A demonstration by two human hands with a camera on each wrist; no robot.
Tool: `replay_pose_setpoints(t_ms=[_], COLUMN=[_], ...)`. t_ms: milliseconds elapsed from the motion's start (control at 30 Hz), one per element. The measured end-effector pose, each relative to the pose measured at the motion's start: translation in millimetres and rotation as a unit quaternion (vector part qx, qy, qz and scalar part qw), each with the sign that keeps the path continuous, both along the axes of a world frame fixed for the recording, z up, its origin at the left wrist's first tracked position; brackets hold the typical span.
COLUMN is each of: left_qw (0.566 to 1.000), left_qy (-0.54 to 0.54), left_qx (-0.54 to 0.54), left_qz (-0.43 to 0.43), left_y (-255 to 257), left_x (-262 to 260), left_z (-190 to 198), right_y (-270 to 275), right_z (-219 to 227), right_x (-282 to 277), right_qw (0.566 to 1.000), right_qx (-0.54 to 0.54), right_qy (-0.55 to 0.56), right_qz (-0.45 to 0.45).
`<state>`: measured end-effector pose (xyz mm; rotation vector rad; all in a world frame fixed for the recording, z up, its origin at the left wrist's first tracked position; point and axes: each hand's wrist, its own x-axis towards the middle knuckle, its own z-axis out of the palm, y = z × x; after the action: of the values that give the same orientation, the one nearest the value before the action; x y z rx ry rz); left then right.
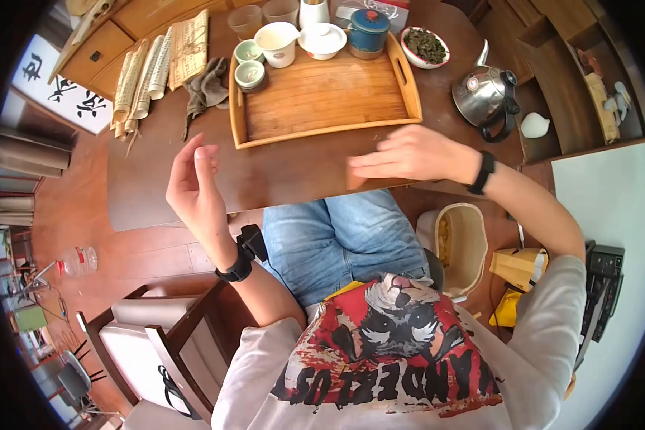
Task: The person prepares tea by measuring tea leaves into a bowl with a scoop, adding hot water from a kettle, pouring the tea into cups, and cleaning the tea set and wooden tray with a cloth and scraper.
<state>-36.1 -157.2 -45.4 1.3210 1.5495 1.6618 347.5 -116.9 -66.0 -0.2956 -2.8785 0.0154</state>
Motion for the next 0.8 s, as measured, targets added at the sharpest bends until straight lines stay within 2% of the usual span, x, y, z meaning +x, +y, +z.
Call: replay_pose_setpoints(t_ms=[100, 200, 233, 367, 467, 633, 733, 800], left_qw=[1.000, 1.000, 1.000, 1.000, 1.000, 1.000, 1.000, 0.999], left_qy=[0.006, 0.005, 0.004, -0.021, -0.026, -0.007, -0.005, 0.004], left_qx=[-0.007, 0.000, -0.001, 0.012, 0.010, 0.006, -0.004, -0.003], left_qz=[0.010, 0.023, 0.021, 0.016, 0.007, -0.012, -0.026, -0.038], left_y=[-7.2, -13.4, -14.5, -11.2, -7.8, -2.5, -1.2, 0.6], left_x=[-4.3, -6.9, -9.0, -12.9, -9.8, 1.1, 13.7, 19.8], left_z=[4.2, 10.5, 10.5, 6.4, 4.1, 3.8, 6.1, 7.2], right_y=[30.8, 56.4, 57.1, 44.4, 18.3, -42.9, -67.3, -67.0], right_z=[-8.8, -20.8, -16.8, -24.2, -10.4, 14.7, 22.3, 22.0], right_x=[-85.0, -126.1, -128.2, -59.5, 12.9, 117.4, 141.1, 135.6], right_qw=[0.994, 0.992, 0.992, 0.994, 0.995, 0.985, 0.977, 0.976], right_qx=[-0.091, -0.104, -0.117, -0.094, -0.083, -0.099, -0.097, -0.121], right_qy=[0.063, 0.077, 0.049, 0.044, -0.028, -0.071, -0.099, -0.036], right_qz=[-0.005, 0.011, 0.001, -0.017, -0.049, -0.119, -0.161, -0.176])
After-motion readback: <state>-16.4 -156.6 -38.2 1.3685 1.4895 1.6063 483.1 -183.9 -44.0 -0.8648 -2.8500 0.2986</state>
